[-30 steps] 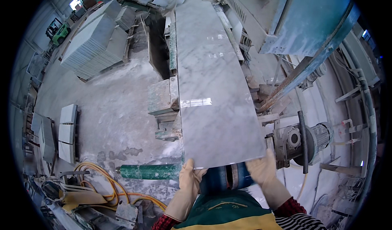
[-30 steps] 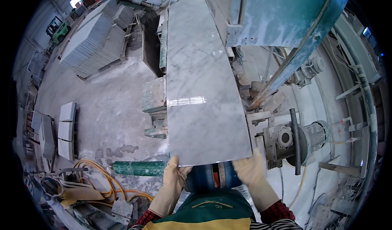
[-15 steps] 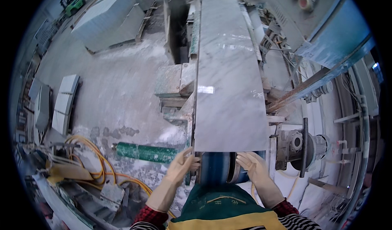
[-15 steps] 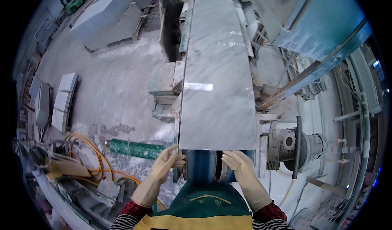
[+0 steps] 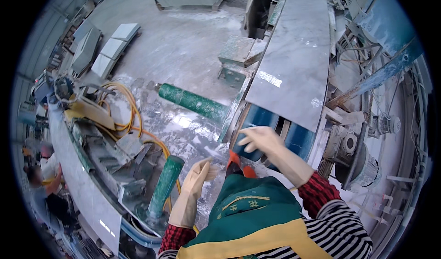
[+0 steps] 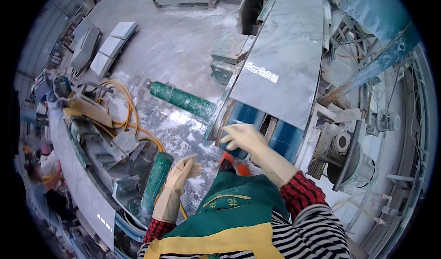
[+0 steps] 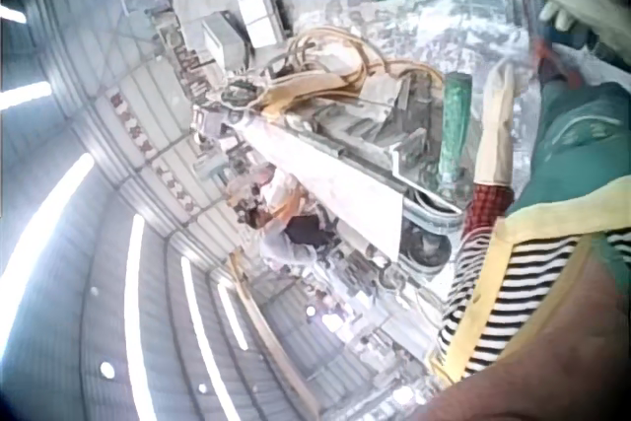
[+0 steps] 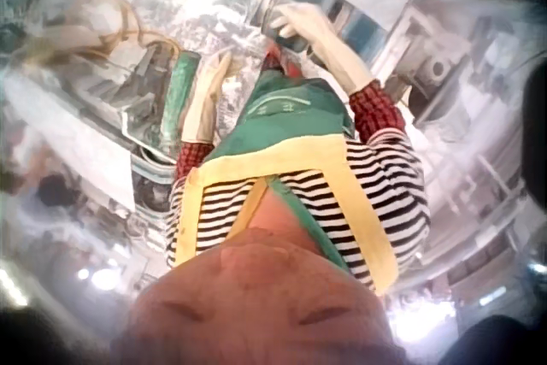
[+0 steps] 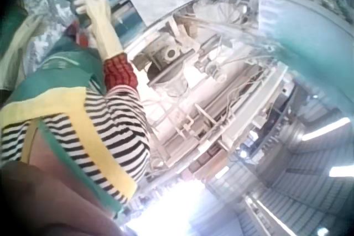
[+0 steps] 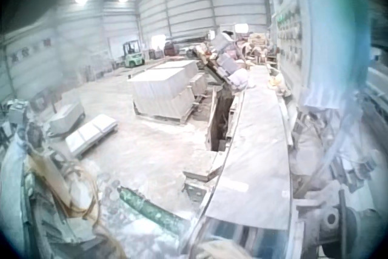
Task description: The person repeatedly picks up large rectangular tiles from a conveyor, turns them over, and places them back onto the conveyor. This action is performed multiple times in a repetitive loop throughout the clip.
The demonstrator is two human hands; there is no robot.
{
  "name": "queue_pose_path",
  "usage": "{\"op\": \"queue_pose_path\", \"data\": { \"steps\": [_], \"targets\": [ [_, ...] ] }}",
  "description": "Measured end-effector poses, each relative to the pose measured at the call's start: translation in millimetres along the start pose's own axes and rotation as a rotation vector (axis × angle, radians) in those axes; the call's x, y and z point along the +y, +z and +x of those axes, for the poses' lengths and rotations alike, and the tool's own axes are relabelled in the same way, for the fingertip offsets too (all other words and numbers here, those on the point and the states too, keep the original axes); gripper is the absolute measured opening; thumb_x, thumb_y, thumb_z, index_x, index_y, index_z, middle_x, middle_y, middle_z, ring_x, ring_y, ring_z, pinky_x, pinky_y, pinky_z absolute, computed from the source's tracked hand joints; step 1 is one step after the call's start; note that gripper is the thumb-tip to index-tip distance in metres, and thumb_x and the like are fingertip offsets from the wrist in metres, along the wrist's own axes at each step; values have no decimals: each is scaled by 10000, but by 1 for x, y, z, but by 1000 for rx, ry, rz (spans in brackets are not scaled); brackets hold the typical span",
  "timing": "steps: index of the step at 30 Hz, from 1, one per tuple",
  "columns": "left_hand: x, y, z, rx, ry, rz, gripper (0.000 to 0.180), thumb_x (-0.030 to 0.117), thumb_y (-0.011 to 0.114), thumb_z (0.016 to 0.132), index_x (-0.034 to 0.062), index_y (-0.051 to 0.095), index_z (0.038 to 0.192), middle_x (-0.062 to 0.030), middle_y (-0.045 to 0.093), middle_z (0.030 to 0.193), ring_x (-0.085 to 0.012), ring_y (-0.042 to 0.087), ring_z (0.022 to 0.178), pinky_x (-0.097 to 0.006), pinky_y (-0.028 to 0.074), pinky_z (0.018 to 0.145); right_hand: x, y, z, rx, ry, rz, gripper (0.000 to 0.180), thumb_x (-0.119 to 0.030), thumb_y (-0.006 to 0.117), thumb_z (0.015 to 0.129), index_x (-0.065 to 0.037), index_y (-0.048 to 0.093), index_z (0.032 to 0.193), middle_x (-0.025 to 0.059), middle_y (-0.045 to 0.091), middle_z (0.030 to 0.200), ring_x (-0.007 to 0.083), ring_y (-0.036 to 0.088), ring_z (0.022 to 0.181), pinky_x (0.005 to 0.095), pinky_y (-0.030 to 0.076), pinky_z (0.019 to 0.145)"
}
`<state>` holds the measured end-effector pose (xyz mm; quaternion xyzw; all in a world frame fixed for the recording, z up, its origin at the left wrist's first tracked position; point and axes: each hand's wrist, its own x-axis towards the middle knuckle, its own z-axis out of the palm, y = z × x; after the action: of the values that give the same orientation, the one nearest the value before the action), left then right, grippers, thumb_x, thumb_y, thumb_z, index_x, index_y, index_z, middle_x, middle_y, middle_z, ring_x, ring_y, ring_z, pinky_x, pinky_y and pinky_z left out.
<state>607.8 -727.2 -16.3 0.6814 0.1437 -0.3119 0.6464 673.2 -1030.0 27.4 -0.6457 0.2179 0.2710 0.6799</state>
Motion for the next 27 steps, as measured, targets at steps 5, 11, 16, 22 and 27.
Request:
{"op": "queue_pose_path", "data": {
  "steps": [5, 11, 16, 22, 27],
  "targets": [
    [-56, -24, -94, 213, -51, -56, 573, 359, 534, 1137, -52, 475, 1530, -213, 725, 1268, -252, 743, 1053, -357, 614, 942, 28, 92, -5, -431, 10, -261, 432, -385, 653, 1057, -36, 743, 1295, 60, 822, 1092, 118, 754, 818, 318, 605, 748],
    [-136, -46, -206, 547, -11, -224, 593, 374, 554, 1128, -42, 461, 1540, -211, 723, 1281, -238, 746, 1037, -350, 617, 908, 128, 168, -5, -956, 6, 98, 387, -300, 654, 1072, 38, 718, 1249, 130, 786, 1025, 156, 714, 762, 301, 576, 645],
    [-181, -52, -267, 533, 20, -218, 571, 395, 525, 1140, 5, 480, 1555, -196, 702, 1351, -256, 689, 1207, -381, 523, 1085, 110, 215, -56, -618, 33, -311, 380, -270, 650, 1069, 21, 691, 1311, 173, 789, 1071, 207, 758, 848, 327, 610, 729],
    [-262, -71, -355, 638, 228, -397, 584, 362, 499, 1139, -21, 441, 1576, -186, 693, 1355, -243, 671, 1259, -352, 532, 1064, 181, 305, -88, -604, -73, -276, 389, -244, 630, 1075, 41, 645, 1338, 195, 790, 1074, 240, 765, 865, 336, 626, 768],
    [-345, -92, -457, 931, 197, -606, 541, 323, 512, 1144, -37, 467, 1545, -207, 687, 1347, -252, 675, 1229, -367, 532, 1092, 239, 404, -149, -820, -116, -596, 428, -300, 629, 1068, 28, 666, 1341, 152, 794, 1074, 202, 744, 804, 336, 606, 742]
  ]
}}
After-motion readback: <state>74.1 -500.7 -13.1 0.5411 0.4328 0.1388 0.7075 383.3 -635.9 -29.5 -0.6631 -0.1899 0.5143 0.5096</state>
